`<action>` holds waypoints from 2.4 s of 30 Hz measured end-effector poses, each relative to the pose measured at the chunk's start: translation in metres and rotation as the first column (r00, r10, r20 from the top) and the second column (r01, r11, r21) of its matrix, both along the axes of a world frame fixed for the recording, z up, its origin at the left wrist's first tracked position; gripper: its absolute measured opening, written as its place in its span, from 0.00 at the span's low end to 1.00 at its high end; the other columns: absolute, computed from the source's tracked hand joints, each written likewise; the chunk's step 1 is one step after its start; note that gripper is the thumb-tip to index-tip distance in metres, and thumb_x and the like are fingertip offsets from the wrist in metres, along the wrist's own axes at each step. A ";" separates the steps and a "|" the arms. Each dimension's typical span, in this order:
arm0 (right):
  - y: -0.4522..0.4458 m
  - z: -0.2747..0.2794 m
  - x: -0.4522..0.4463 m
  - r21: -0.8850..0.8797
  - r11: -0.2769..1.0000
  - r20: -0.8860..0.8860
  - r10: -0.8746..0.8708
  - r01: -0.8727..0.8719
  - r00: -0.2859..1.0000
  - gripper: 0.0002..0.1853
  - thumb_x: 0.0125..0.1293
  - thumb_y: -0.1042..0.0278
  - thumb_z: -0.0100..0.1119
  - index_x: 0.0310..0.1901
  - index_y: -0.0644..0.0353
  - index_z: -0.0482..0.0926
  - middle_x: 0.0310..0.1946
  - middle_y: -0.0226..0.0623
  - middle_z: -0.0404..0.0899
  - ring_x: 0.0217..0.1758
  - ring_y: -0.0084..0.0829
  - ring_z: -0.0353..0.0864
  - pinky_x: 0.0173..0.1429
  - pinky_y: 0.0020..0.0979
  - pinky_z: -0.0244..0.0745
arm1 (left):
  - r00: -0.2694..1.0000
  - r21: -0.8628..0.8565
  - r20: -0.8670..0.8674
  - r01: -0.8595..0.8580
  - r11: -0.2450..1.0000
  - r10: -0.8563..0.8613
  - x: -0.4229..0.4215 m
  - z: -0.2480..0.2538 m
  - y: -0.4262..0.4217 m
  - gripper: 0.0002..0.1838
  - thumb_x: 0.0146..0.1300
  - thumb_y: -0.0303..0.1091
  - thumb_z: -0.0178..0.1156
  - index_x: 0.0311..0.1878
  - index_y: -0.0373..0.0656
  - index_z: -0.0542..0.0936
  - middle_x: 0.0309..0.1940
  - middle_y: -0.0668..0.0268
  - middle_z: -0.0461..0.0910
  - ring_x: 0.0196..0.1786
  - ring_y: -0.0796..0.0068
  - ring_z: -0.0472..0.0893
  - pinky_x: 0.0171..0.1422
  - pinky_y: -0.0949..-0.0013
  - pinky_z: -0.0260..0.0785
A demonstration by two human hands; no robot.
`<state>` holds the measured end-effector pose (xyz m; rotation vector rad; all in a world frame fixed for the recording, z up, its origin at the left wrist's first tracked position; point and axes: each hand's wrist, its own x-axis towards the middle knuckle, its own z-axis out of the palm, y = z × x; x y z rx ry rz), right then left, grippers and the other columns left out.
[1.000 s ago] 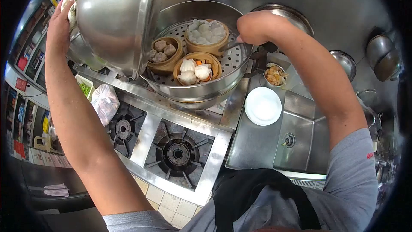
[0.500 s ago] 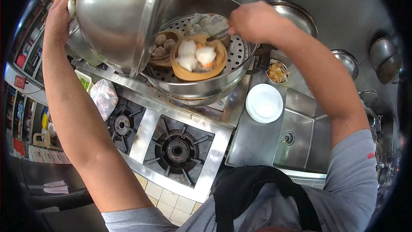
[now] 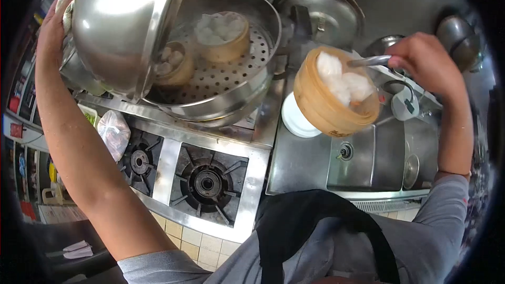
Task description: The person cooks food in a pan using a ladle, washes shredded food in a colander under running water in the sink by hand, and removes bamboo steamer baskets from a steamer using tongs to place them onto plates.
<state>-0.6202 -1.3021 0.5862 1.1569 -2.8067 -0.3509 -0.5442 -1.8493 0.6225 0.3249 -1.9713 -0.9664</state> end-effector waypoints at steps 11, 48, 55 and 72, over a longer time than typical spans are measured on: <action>0.049 -0.233 -0.044 0.028 0.953 0.073 -0.302 0.301 0.951 0.13 0.59 0.57 0.54 0.31 0.59 0.80 0.31 0.44 0.80 0.40 0.44 0.79 0.43 0.42 0.73 | 0.909 -0.692 0.278 -0.036 0.721 0.312 -0.087 -0.014 0.058 0.33 0.56 0.58 0.54 0.58 0.45 0.72 0.55 0.58 0.72 0.59 0.65 0.70 0.63 0.68 0.58; 0.492 -0.439 0.131 0.197 0.276 0.394 -0.901 0.941 0.182 0.20 0.56 0.58 0.58 0.45 0.64 0.75 0.48 0.52 0.75 0.53 0.49 0.74 0.54 0.44 0.69 | 0.889 0.730 0.268 0.064 0.680 -0.371 0.064 -0.410 0.461 0.23 0.63 0.36 0.55 0.59 0.36 0.68 0.42 0.62 0.76 0.37 0.75 0.77 0.40 0.73 0.71; 0.516 -0.456 0.121 0.153 0.433 0.497 -0.811 0.889 0.309 0.22 0.52 0.56 0.63 0.39 0.69 0.77 0.40 0.56 0.77 0.47 0.51 0.76 0.49 0.43 0.71 | 0.856 0.707 0.369 -0.005 0.707 -0.363 0.002 -0.456 0.456 0.28 0.60 0.27 0.53 0.64 0.37 0.61 0.40 0.63 0.74 0.32 0.77 0.73 0.31 0.75 0.69; 0.460 -0.427 0.176 -0.396 0.152 0.460 -0.820 0.906 0.339 0.21 0.55 0.61 0.60 0.48 0.65 0.76 0.40 0.50 0.79 0.45 0.45 0.79 0.50 0.37 0.70 | 0.874 0.767 0.453 -0.281 0.577 -0.176 -0.024 -0.463 0.434 0.15 0.50 0.22 0.62 0.41 0.32 0.68 0.22 0.62 0.73 0.19 0.78 0.72 0.20 0.73 0.69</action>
